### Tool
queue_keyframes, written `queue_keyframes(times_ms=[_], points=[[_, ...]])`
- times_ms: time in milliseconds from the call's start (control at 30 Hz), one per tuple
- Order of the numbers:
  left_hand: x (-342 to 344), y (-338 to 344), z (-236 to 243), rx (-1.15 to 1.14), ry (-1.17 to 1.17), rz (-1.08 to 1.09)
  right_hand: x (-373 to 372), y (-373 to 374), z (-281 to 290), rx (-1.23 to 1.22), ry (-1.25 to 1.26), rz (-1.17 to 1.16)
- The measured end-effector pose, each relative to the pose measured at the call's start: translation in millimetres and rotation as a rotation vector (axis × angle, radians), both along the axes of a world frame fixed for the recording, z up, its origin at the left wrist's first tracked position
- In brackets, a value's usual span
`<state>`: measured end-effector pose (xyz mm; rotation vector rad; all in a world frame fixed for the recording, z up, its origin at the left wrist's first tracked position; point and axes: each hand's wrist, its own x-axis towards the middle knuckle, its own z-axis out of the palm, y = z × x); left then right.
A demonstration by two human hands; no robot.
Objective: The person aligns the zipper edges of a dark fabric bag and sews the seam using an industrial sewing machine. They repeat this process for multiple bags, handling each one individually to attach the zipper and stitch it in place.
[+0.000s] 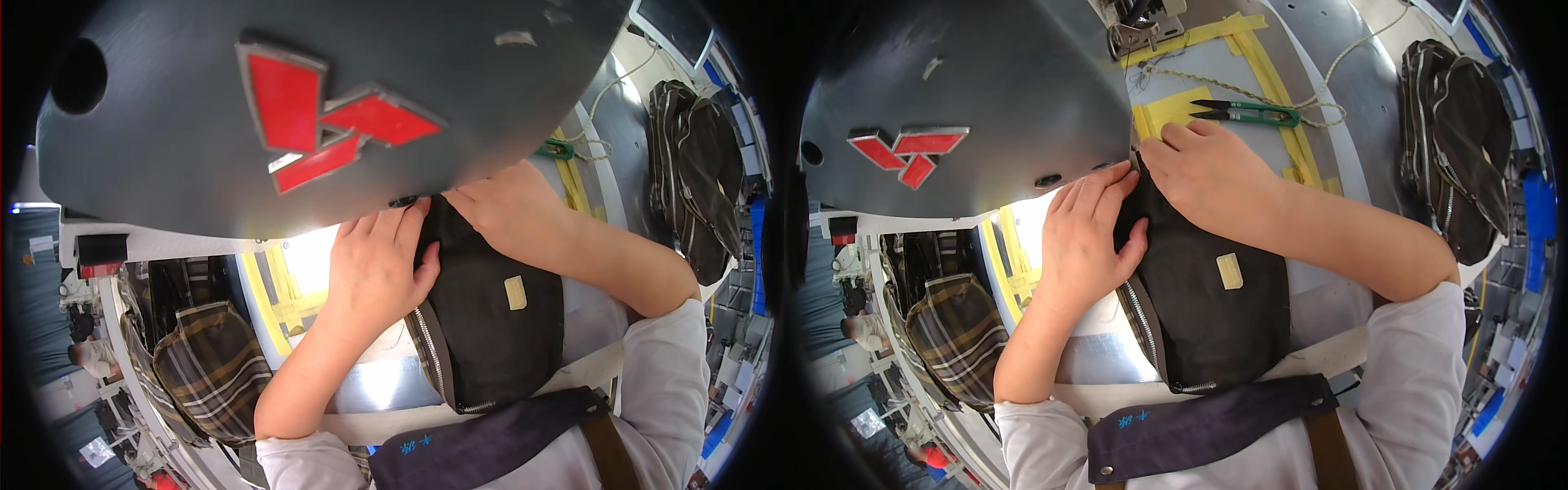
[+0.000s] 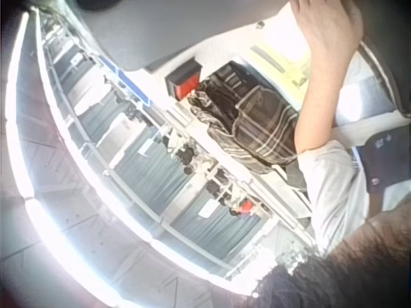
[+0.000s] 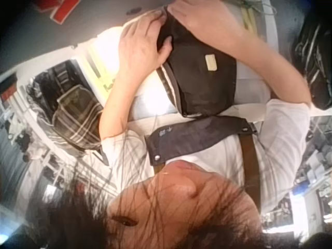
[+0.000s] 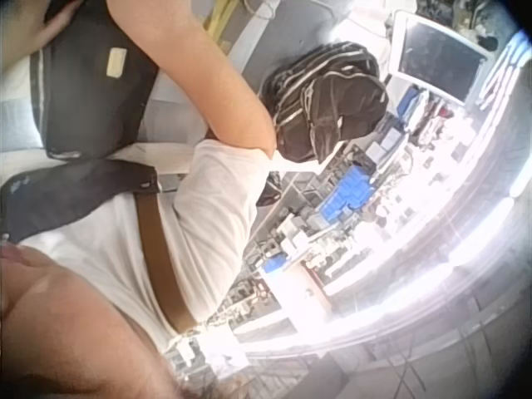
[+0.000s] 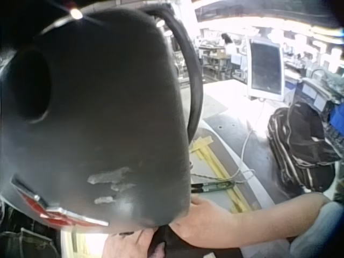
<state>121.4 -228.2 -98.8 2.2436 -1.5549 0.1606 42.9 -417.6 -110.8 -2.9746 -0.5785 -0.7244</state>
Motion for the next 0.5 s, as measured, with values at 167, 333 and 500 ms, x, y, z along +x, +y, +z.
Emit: queue_keyframes(times_ms=[167,333,500], points=[[-0.5,-0.9,1.0,0.002,0.003,0.006,0.0,1.2,-1.0,-0.022,0.005,-0.012],[-1.3,0.1,0.5,0.011,0.028,0.017,-0.6,2.0,-1.7,-0.048,-0.001,-0.015],[1.7,-0.3,-0.3,0.012,0.020,0.026,1.9,-0.6,-3.3,-0.052,-0.001,-0.021]])
